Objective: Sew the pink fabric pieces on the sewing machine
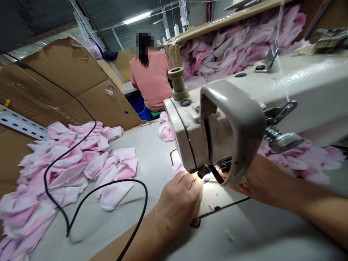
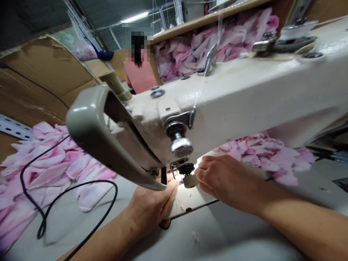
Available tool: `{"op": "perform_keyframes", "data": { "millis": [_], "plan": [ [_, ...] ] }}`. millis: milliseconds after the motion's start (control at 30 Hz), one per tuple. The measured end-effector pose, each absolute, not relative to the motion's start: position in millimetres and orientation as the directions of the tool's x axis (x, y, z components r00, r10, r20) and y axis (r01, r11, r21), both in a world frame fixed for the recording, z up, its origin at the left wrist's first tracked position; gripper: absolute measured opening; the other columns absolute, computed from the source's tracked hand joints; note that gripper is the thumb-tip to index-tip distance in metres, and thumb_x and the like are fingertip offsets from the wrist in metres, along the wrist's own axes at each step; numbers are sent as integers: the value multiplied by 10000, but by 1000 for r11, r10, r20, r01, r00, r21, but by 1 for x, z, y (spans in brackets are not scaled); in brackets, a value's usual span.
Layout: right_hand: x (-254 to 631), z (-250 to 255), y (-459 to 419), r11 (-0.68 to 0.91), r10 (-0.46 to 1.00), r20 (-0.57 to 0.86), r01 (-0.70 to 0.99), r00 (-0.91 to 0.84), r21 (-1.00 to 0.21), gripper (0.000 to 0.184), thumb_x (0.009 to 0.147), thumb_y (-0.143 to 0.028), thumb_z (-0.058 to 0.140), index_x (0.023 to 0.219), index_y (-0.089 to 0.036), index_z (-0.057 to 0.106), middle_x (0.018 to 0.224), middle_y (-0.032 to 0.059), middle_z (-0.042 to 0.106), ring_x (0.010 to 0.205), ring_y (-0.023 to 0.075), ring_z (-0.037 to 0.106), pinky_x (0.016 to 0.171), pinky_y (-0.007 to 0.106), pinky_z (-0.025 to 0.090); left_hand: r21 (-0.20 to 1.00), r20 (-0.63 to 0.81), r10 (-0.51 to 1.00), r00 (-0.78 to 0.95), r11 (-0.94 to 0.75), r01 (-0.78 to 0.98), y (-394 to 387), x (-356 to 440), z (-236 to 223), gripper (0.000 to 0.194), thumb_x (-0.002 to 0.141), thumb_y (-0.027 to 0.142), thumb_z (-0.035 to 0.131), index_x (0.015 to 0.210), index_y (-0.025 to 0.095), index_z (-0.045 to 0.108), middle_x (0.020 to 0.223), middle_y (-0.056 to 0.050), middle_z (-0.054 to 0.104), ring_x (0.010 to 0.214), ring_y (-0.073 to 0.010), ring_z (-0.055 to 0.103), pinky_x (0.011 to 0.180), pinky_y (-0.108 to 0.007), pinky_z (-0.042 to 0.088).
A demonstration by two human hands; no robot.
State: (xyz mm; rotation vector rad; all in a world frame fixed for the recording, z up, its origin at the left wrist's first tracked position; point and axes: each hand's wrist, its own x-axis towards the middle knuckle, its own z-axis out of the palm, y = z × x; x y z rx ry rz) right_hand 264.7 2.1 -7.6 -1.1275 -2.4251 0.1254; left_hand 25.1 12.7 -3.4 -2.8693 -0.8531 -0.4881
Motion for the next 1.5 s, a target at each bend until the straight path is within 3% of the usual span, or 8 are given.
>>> {"op": "perform_keyframes", "data": {
  "millis": [200, 400, 600, 800, 1000, 1200, 1333, 1500],
  "plan": [
    [265, -3, 4, 663, 735, 396, 707, -550, -247, 137, 759, -46, 626, 712, -173, 647, 762, 9, 654, 636, 148, 555, 596, 245, 326, 59, 291, 547, 785, -829, 556, 13, 26, 1, 162, 932, 144, 442, 864, 165, 587, 817, -44, 592, 796, -197, 560, 727, -316, 484],
    [263, -5, 5, 684, 715, 417, 686, -561, -249, 140, 725, -48, 638, 659, -166, 602, 676, -6, 612, 638, 140, 551, 589, 226, 330, 313, 326, 642, 694, -766, 562, 14, 17, 10, 125, 924, 162, 480, 813, 162, 538, 788, -19, 567, 700, -131, 522, 652, -232, 439],
    [254, -8, 3, 753, 597, 554, 643, -580, -137, 267, 918, -130, 475, 706, -171, 632, 678, 20, 589, 614, 146, 508, 571, 263, 301, 468, 367, 661, 655, -739, 484, 18, 14, 24, 152, 838, 34, 456, 837, 166, 531, 896, -9, 590, 725, -78, 528, 676, -160, 434],
    [251, -7, 1, 759, 587, 562, 638, -583, -130, 272, 914, -95, 452, 735, -182, 637, 705, 10, 617, 639, 141, 526, 584, 267, 311, 286, 363, 545, 756, -837, 466, 23, 10, 30, 123, 814, 54, 483, 823, 171, 520, 909, -39, 601, 940, -166, 544, 844, -266, 437],
    [262, -1, 0, 691, 714, 340, 694, -612, -202, 219, 878, -118, 545, 679, -164, 623, 681, 8, 596, 646, 159, 545, 605, 294, 325, -31, 246, 487, 838, -860, 509, 36, -2, 21, 293, 763, 8, 535, 990, 192, 564, 1038, -39, 638, 1062, -229, 540, 936, -391, 381],
    [254, -1, -5, 736, 640, 480, 658, -599, -159, 310, 929, -125, 444, 683, -175, 626, 699, 28, 606, 648, 169, 523, 598, 318, 309, 31, 305, 426, 852, -898, 438, 43, -6, 13, 124, 924, 72, 483, 980, 156, 554, 1004, -56, 629, 1013, -190, 566, 833, -299, 461],
    [250, -3, -6, 722, 637, 525, 675, -564, -150, 365, 957, -148, 403, 638, -171, 579, 619, 16, 548, 567, 152, 459, 545, 304, 248, 71, 352, 424, 835, -901, 428, 38, -2, 19, 120, 934, 107, 476, 868, 161, 561, 918, -49, 639, 976, -179, 571, 847, -291, 470],
    [245, -6, -11, 702, 623, 553, 708, -553, -83, 307, 920, -127, 476, 629, -169, 563, 638, 22, 597, 639, 171, 523, 564, 301, 243, 113, 352, 399, 847, -916, 385, 31, 3, 23, 122, 936, 140, 475, 896, 166, 587, 965, -51, 667, 973, -188, 580, 849, -314, 445]
  ]
}}
